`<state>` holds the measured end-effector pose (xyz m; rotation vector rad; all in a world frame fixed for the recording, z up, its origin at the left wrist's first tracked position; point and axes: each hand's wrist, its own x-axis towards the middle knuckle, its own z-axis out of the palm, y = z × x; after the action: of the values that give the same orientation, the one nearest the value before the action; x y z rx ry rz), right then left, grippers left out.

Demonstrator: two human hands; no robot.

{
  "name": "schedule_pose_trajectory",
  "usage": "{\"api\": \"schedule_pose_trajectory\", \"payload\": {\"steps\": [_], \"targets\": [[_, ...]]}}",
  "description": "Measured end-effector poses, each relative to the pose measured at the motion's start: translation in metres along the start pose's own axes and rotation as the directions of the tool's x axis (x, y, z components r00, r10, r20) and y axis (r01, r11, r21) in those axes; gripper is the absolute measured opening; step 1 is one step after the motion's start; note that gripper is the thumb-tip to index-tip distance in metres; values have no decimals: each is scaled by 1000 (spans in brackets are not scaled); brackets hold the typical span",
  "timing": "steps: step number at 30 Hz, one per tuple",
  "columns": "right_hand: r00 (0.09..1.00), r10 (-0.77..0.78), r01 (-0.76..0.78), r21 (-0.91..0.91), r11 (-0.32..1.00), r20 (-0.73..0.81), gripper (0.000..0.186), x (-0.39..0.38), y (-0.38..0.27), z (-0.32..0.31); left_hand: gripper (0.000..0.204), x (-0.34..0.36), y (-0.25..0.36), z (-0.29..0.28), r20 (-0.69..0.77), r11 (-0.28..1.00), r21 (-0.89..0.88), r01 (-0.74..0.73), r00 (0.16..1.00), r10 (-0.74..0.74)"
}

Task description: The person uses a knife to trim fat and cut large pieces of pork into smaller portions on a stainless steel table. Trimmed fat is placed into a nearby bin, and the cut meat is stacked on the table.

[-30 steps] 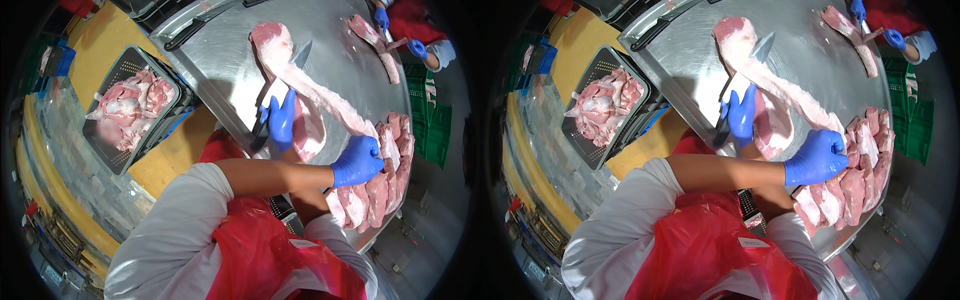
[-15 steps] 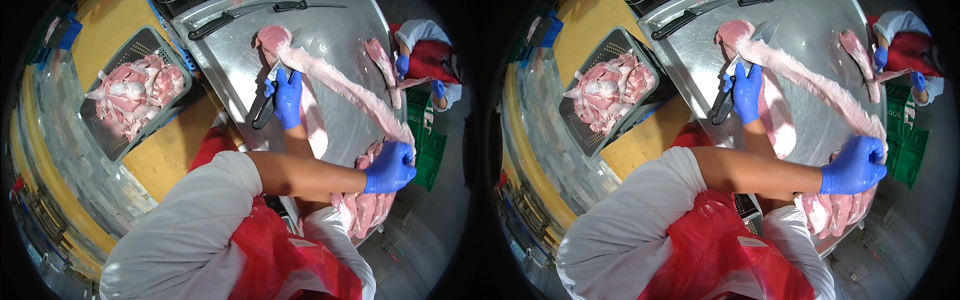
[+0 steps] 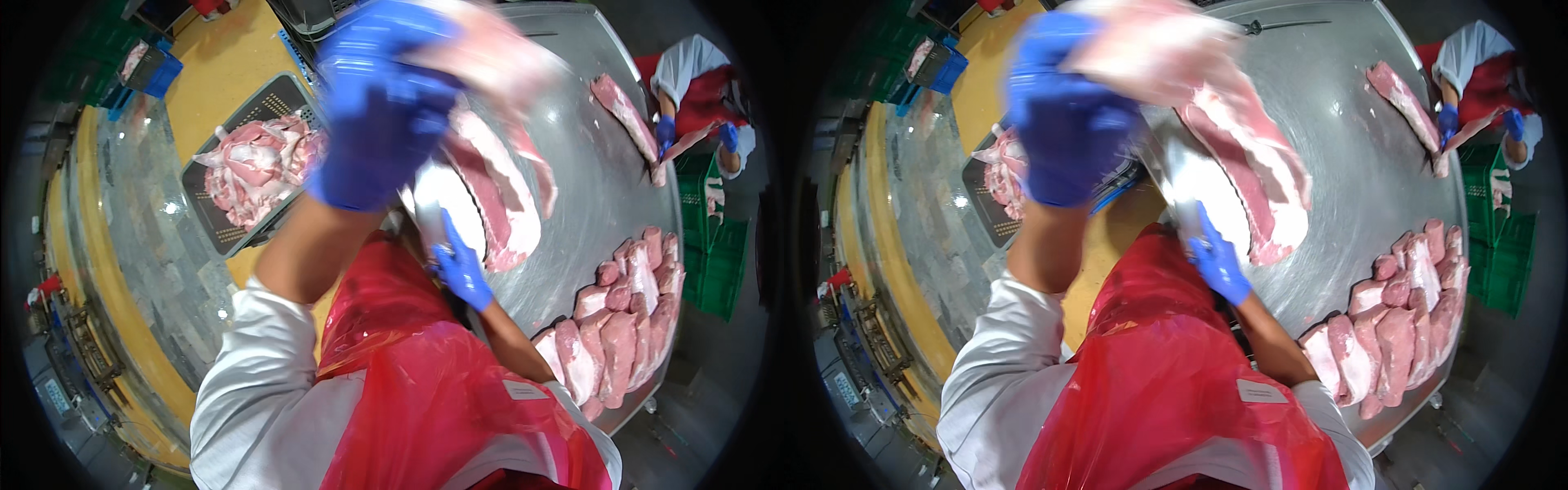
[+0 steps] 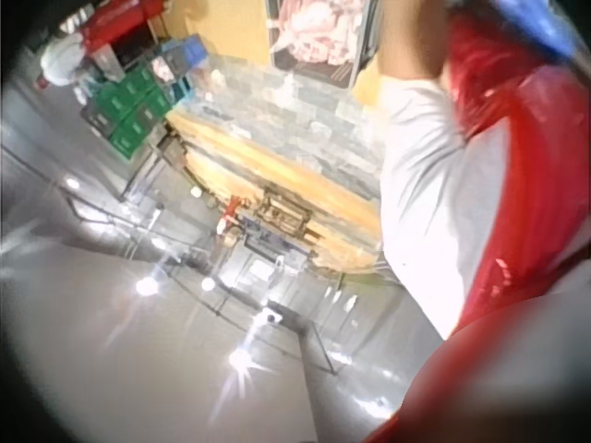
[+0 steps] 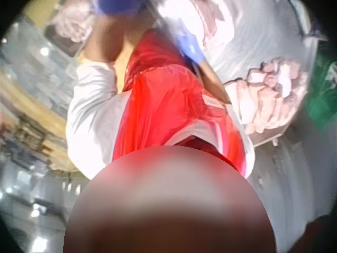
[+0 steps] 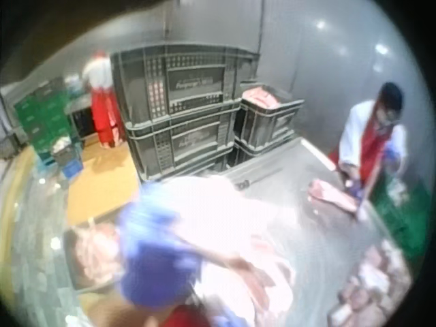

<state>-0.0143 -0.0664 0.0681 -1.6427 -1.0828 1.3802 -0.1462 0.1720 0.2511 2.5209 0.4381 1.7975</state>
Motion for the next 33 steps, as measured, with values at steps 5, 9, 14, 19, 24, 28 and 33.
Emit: {"api": "schedule_pose_trajectory", "payload": {"steps": [5, 9, 14, 19, 24, 28, 33], "targets": [[949, 73, -75, 8, 997, -308, 69, -95, 68, -55, 26, 26, -38, -149, 298, -15, -870, 493, 500, -813], [852, 161, -63, 208, 976, -498, 72, -136, 94, -72, 30, -28, -119, -217, 254, 321, -580, 748, 541, -802], [739, 291, 129, 551, 824, -608, 75, -134, 114, -60, 17, -197, -237, -213, 668, 826, 389, 408, 492, -558], [648, 339, 262, 617, 742, -682, 77, -112, 110, -34, 57, -231, -95, -7, 857, 839, 334, 429, 233, -460], [624, 398, 256, 657, 710, -672, 76, -106, 93, -17, 60, -158, 18, 132, 930, 960, -68, 273, 365, -38], [565, 423, 296, 653, 697, -708, 76, -83, 86, 0, 59, -153, 37, 190, 871, 971, -220, 95, 468, 151], [449, 491, 369, 655, 660, -747, 76, -52, 75, 21, 54, -171, 47, 214, 861, 973, -231, -20, 462, 214]]}}
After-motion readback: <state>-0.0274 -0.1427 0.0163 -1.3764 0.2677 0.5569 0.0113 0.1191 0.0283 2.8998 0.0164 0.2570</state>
